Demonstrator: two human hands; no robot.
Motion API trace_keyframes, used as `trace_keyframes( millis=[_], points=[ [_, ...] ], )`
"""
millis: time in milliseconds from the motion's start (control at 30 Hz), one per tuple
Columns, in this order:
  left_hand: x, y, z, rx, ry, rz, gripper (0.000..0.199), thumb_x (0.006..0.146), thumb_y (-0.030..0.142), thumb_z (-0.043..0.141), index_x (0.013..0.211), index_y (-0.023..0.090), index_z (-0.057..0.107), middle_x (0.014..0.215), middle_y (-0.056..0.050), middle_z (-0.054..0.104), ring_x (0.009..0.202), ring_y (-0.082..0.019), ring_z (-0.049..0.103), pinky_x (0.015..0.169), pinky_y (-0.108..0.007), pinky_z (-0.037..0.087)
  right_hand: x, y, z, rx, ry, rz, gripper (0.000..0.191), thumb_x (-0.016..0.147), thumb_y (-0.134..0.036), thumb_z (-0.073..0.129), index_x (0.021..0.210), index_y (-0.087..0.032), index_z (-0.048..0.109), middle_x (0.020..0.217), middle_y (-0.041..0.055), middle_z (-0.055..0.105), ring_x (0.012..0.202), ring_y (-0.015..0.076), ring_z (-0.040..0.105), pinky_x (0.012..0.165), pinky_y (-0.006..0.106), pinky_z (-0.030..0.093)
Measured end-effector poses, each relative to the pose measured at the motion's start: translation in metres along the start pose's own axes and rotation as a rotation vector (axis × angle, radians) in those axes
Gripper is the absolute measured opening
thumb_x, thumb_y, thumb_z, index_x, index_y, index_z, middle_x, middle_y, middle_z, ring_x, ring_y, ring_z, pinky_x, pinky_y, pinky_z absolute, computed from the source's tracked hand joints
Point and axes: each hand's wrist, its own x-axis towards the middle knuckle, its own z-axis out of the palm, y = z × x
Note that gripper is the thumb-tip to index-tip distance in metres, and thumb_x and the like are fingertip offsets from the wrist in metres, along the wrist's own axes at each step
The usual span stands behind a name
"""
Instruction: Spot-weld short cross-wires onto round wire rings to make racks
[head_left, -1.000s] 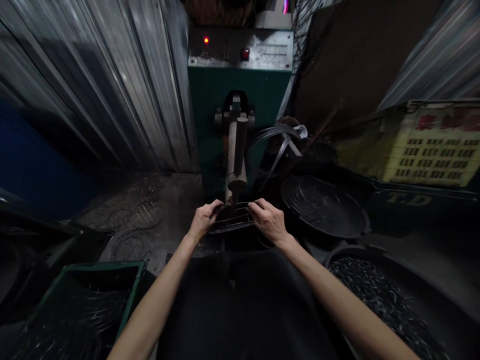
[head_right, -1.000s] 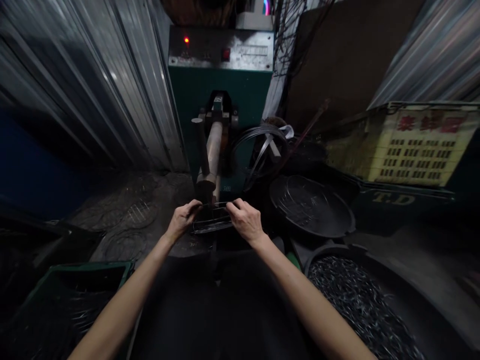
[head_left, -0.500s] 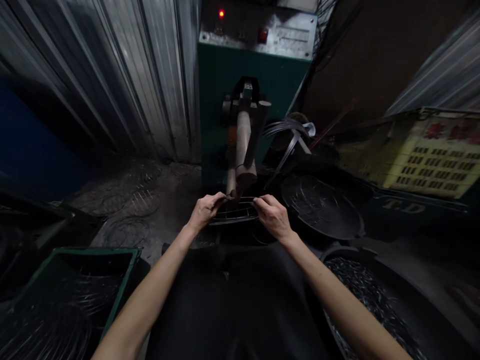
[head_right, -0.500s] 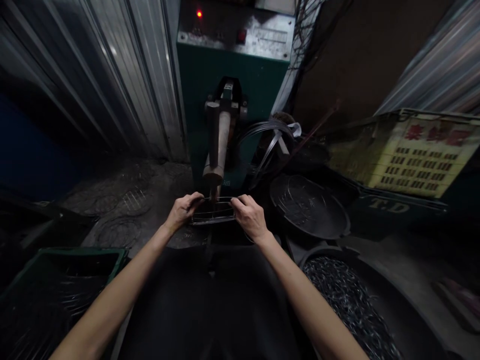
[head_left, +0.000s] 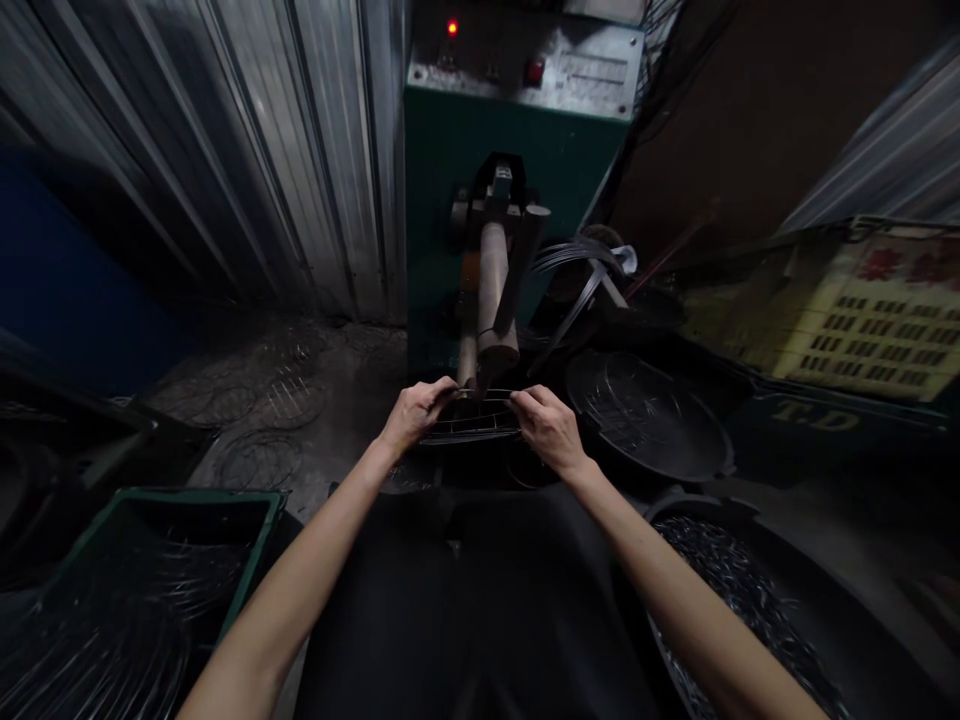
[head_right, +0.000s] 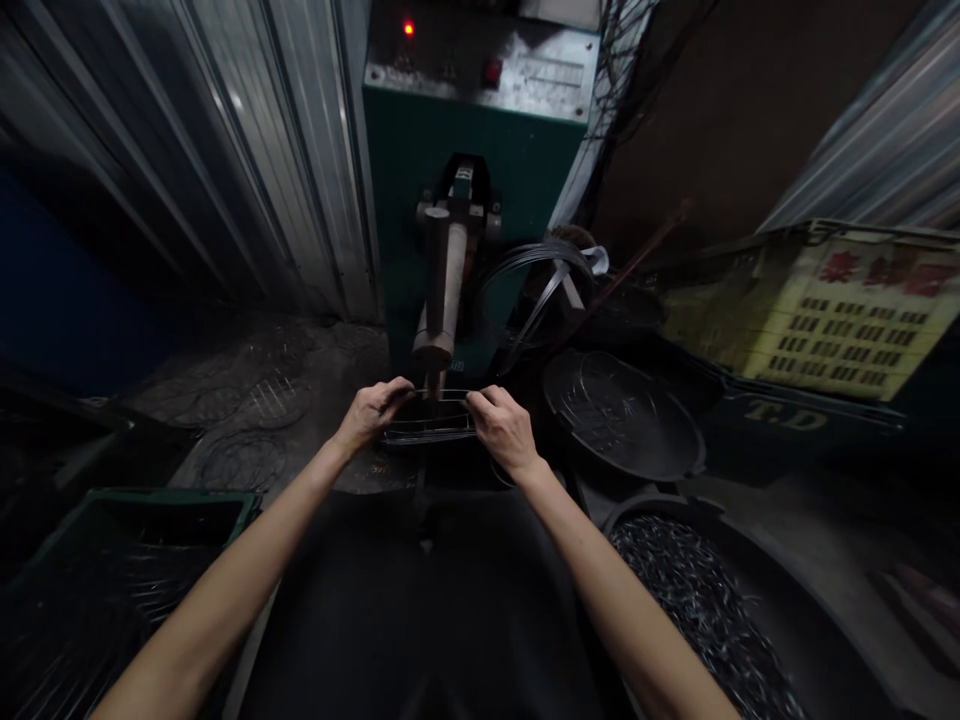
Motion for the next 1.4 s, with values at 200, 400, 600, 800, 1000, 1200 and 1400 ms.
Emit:
trace_keyframes(
  millis=[200,400,600,800,1000,1200,1400],
  points=[
    [0.000,0.003,-0.003,-0.050,-0.025,-0.036,0.019,0.089,0.032,0.045,0.091,0.020,0.060,0.072,0.000,0.063,0.063,-0.011,0.056,0.060,-0.018,0.037,0.001,-0.005,0.000,0.026,-0.016,0.039,0.027,0.093,-0.034,0.040,0.085,-0.021,0.062,0.079,0.0046,0.058,0.074,0.0136,0.053,0.063,0.023,0.039],
    [0.003,0.004,-0.007,-0.117,-0.031,-0.084,0.022,0.086,0.034,0.046,0.089,0.017,0.060,0.057,0.005,0.049,0.051,-0.007,0.044,0.052,-0.017,0.031,0.001,-0.004,-0.010,0.196,-0.038,0.121,0.022,0.091,-0.033,0.043,0.092,-0.021,0.061,0.087,0.0051,0.059,0.079,0.0146,0.056,0.070,0.024,0.043],
    [-0.003,0.007,-0.008,-0.178,-0.031,-0.090,0.022,0.086,0.034,0.044,0.085,0.017,0.058,0.060,0.005,0.049,0.052,-0.007,0.042,0.053,-0.017,0.032,-0.017,0.023,-0.021,0.355,-0.046,0.317,0.018,0.089,-0.030,0.046,0.099,-0.020,0.057,0.093,0.0058,0.060,0.086,0.0176,0.057,0.079,0.030,0.045],
    [-0.052,0.006,-0.010,-0.172,0.028,-0.237,0.020,0.086,0.033,0.044,0.087,0.018,0.057,0.066,0.003,0.052,0.059,-0.009,0.046,0.057,-0.017,0.036,-0.031,0.012,-0.026,0.503,-0.285,0.206,0.019,0.087,-0.035,0.050,0.091,-0.020,0.062,0.085,0.0026,0.060,0.075,0.0137,0.056,0.071,0.028,0.044],
    [-0.088,0.000,-0.018,-0.277,0.030,-0.357,0.021,0.085,0.036,0.044,0.082,0.018,0.054,0.059,0.005,0.044,0.052,-0.008,0.041,0.052,-0.017,0.035,-0.034,-0.022,-0.027,0.526,-0.391,0.214,0.021,0.079,-0.039,0.061,0.084,-0.019,0.063,0.076,0.0004,0.056,0.064,0.0108,0.050,0.060,0.024,0.040],
    [-0.102,0.000,-0.016,-0.343,0.057,-0.382,0.021,0.086,0.037,0.045,0.083,0.018,0.054,0.059,0.005,0.044,0.051,-0.008,0.041,0.051,-0.018,0.035,-0.039,-0.031,-0.033,0.530,-0.397,0.228,0.015,0.083,-0.035,0.057,0.082,-0.021,0.062,0.076,0.0008,0.062,0.076,0.0151,0.052,0.068,0.027,0.040],
    [-0.093,0.020,-0.031,-0.310,-0.087,-0.287,0.025,0.090,0.034,0.038,0.097,0.018,0.056,0.103,-0.007,0.064,0.094,-0.016,0.055,0.087,-0.031,0.041,-0.050,-0.034,-0.042,0.537,-0.351,0.125,0.014,0.087,-0.027,0.052,0.091,-0.022,0.065,0.080,0.0014,0.064,0.076,0.0149,0.050,0.072,0.027,0.041]
  ],
)
